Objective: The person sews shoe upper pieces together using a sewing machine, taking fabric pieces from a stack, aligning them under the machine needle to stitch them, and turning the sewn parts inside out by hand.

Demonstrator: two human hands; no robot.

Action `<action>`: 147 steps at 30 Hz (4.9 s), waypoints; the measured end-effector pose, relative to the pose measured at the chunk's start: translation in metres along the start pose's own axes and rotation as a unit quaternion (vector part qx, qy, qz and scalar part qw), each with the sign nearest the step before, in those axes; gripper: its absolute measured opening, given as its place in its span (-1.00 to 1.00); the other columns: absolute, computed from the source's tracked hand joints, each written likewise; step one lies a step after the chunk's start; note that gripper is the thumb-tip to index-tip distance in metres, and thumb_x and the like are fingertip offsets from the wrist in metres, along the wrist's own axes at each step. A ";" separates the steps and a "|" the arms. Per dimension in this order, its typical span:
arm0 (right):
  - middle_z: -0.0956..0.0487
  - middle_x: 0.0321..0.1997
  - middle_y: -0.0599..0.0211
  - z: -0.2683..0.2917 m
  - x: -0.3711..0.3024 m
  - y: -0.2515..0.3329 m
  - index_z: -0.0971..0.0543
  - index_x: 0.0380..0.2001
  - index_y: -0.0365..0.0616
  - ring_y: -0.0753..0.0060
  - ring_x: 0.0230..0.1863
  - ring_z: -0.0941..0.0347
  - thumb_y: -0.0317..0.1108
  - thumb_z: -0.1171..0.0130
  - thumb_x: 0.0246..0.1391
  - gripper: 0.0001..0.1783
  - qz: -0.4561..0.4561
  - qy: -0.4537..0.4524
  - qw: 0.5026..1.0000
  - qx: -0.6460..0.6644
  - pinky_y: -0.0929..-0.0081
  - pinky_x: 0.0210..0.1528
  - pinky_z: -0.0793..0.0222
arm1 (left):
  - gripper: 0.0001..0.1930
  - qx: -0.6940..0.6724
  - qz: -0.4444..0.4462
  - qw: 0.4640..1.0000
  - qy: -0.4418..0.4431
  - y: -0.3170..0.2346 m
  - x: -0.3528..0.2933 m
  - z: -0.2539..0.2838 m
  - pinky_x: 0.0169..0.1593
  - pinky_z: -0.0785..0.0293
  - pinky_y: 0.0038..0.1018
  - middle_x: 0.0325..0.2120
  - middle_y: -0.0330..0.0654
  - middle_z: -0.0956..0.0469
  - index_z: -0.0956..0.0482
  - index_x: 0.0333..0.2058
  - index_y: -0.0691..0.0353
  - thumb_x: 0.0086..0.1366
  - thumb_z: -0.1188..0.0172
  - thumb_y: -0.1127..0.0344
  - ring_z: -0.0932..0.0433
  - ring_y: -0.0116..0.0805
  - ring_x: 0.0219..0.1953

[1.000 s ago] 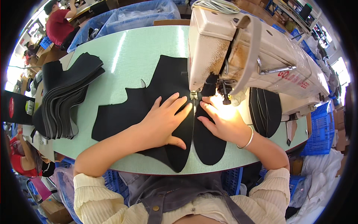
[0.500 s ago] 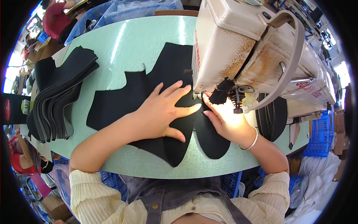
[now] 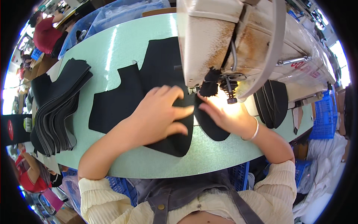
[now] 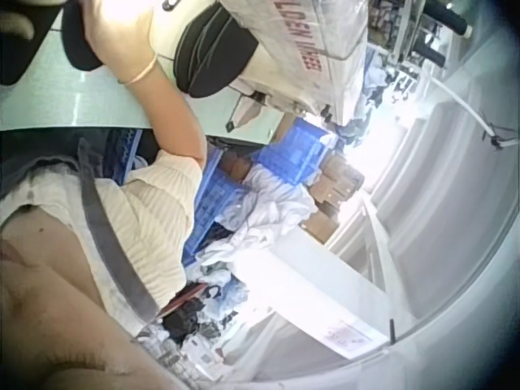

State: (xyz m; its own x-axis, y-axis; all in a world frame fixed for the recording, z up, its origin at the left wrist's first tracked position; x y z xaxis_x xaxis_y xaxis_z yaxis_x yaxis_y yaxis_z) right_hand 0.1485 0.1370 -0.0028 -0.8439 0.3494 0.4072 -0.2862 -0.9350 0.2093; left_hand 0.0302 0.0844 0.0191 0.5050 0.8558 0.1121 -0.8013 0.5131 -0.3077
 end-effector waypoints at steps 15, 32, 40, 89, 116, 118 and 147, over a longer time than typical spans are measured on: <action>-0.63 -0.16 0.29 0.011 -0.004 0.009 -0.65 -0.04 0.04 0.27 -0.23 -0.57 -0.20 -0.32 0.02 -0.61 0.010 0.039 0.999 -0.019 0.32 -0.26 -0.47 | -0.88 -0.171 -0.074 0.966 0.181 -0.044 -0.021 -0.030 -0.15 -0.28 -0.39 -0.41 -0.39 -0.51 -0.69 -0.30 0.03 0.15 -0.30 0.34 -0.46 -0.34 -0.25; -0.67 -0.08 0.39 0.008 0.000 -0.009 -0.65 0.03 -0.03 0.32 -0.28 -0.53 -0.53 -0.21 0.02 -0.55 0.007 0.055 0.998 0.007 0.47 -0.23 -0.51 | -0.92 -0.091 -0.043 0.991 0.089 -0.030 -0.010 -0.019 -0.07 -0.28 -0.37 -0.47 -0.34 -0.43 -0.65 -0.40 0.12 0.08 -0.32 0.42 -0.42 -0.32 -0.29; -0.63 -0.02 0.18 0.008 0.005 -0.012 -0.64 0.02 -0.11 0.15 -0.01 -0.56 -0.57 -0.30 -0.01 -0.55 -0.002 0.031 0.992 0.119 0.30 0.06 -0.46 | -0.82 -0.067 -0.038 0.996 0.040 -0.022 -0.005 -0.013 -0.05 -0.28 -0.37 -0.46 -0.29 -0.43 -0.63 -0.38 0.18 -0.01 -0.27 0.54 -0.41 -0.28 -0.28; -0.63 0.05 0.23 0.001 0.006 0.003 -0.61 0.03 -0.20 0.24 0.00 -0.60 -0.61 -0.12 -0.03 -0.52 0.052 0.036 0.997 0.043 0.39 0.07 -0.50 | -0.85 0.158 -0.024 0.952 -0.261 -0.018 0.006 -0.013 0.26 -0.29 -0.18 -0.49 -0.23 -0.41 -0.58 -0.37 0.34 0.03 -0.20 0.47 -0.43 -0.31 -0.26; -0.51 0.21 0.11 -0.014 -0.002 0.000 -0.37 0.25 -0.29 0.17 0.18 -0.47 -0.52 0.01 0.21 -0.49 0.098 0.128 0.983 -0.093 0.31 0.27 -0.39 | -0.83 0.144 -0.099 0.956 -0.234 -0.015 0.007 -0.006 0.03 -0.42 -0.34 -0.46 -0.21 -0.36 -0.52 -0.46 0.30 -0.14 -0.18 0.44 -0.37 -0.26 -0.30; -0.58 0.12 0.15 -0.010 0.000 -0.009 -0.43 0.20 -0.30 0.22 0.11 -0.53 -0.55 -0.02 0.21 -0.54 0.055 0.105 0.993 -0.005 0.33 0.19 -0.45 | -0.83 0.157 -0.104 0.954 -0.232 -0.017 0.008 -0.004 0.04 -0.43 -0.34 -0.45 -0.21 -0.37 -0.53 -0.46 0.30 -0.12 -0.17 0.44 -0.38 -0.26 -0.30; -0.60 -0.22 0.29 0.001 -0.001 0.025 -0.58 -0.07 -0.15 0.21 -0.14 -0.55 -0.45 -0.17 -0.09 -0.59 0.109 -0.040 0.986 -0.120 0.33 -0.20 -0.51 | -0.76 0.206 -0.057 0.950 -0.227 -0.037 -0.001 -0.017 0.23 -0.32 -0.09 -0.42 -0.13 -0.49 -0.60 -0.33 0.43 -0.03 -0.20 0.47 -0.49 -0.25 -0.15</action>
State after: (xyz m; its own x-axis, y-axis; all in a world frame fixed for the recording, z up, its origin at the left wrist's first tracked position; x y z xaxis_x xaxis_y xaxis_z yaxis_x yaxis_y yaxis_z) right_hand 0.1424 0.1138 0.0032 -0.8618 0.1334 0.4894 -0.2093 -0.9724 -0.1035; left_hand 0.0647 0.0631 0.0143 0.4795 0.6854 0.5480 -0.8549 0.5057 0.1156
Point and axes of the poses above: each hand's wrist, its own x-axis towards the middle knuckle, its own z-axis out of the back of the hand, y = z × x, the point moved 9 cm from there along x, towards the middle knuckle
